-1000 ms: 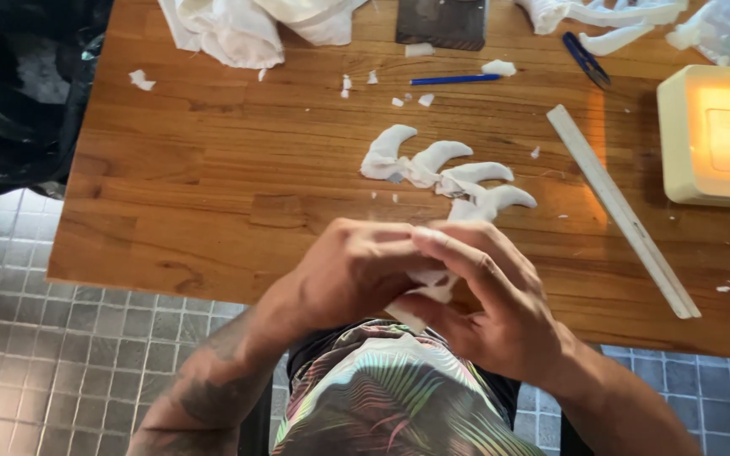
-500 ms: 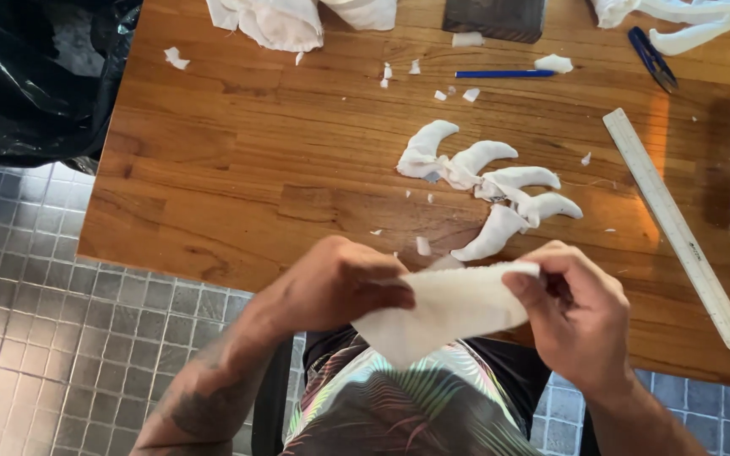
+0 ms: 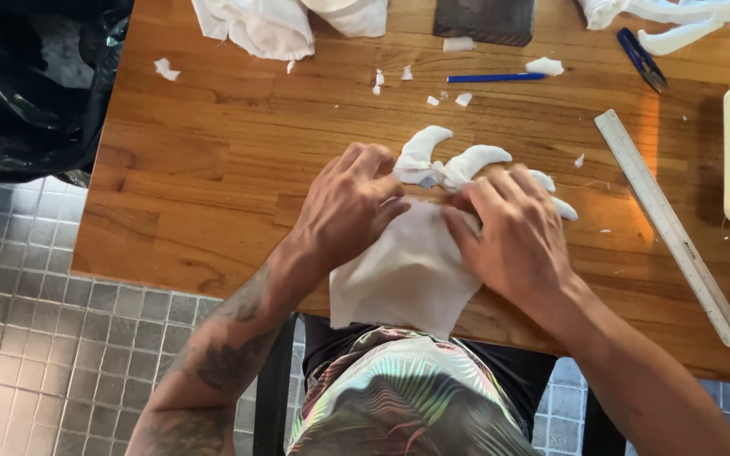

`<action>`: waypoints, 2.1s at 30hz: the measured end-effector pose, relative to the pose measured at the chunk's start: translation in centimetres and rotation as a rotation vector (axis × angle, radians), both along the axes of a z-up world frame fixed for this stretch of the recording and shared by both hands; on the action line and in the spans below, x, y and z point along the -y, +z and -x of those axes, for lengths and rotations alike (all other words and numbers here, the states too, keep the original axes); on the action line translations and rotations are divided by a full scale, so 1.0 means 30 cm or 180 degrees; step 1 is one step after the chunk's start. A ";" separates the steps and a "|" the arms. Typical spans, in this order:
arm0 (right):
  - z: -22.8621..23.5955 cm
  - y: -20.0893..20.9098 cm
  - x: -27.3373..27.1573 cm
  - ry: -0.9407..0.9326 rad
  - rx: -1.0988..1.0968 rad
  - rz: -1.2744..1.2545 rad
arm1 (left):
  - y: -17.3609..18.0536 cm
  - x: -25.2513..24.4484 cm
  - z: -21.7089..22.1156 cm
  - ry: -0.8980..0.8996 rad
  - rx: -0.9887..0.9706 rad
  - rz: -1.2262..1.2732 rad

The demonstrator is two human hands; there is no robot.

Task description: The person carves a white foam object into a claw-like shape using a blue pen-like tool. They repeatedly cut, peel, and refine the foam, creating distinct segments. The person also uses a white cloth to wipe the foam and the wooden table surface.

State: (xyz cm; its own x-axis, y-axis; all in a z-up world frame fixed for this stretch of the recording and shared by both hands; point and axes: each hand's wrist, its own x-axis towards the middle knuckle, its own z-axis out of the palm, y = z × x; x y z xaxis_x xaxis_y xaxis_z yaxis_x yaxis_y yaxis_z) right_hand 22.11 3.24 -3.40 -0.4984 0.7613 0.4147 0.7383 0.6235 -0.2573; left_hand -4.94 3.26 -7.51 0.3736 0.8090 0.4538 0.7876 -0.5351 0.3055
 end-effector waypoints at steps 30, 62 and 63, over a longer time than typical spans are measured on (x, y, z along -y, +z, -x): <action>-0.103 -0.150 -0.137 0.0719 0.0478 0.0439 | -0.104 -0.119 -0.037 0.0648 0.1302 0.0556; -0.154 0.099 -0.096 0.0850 -0.0844 0.1839 | 0.079 0.010 0.046 -0.1431 0.1929 0.1929; -0.181 0.126 -0.090 0.0952 -0.0713 0.2208 | 0.111 0.034 0.054 -0.1861 0.2317 0.2763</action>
State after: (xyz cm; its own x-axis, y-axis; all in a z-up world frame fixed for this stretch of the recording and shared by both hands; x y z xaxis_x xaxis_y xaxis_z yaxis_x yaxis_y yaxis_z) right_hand 27.54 5.94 0.37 -0.6836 0.7298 0.0088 0.4490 0.4300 -0.7833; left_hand -6.56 2.25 -4.19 0.6618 0.7415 0.1099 0.0070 -0.1526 0.9883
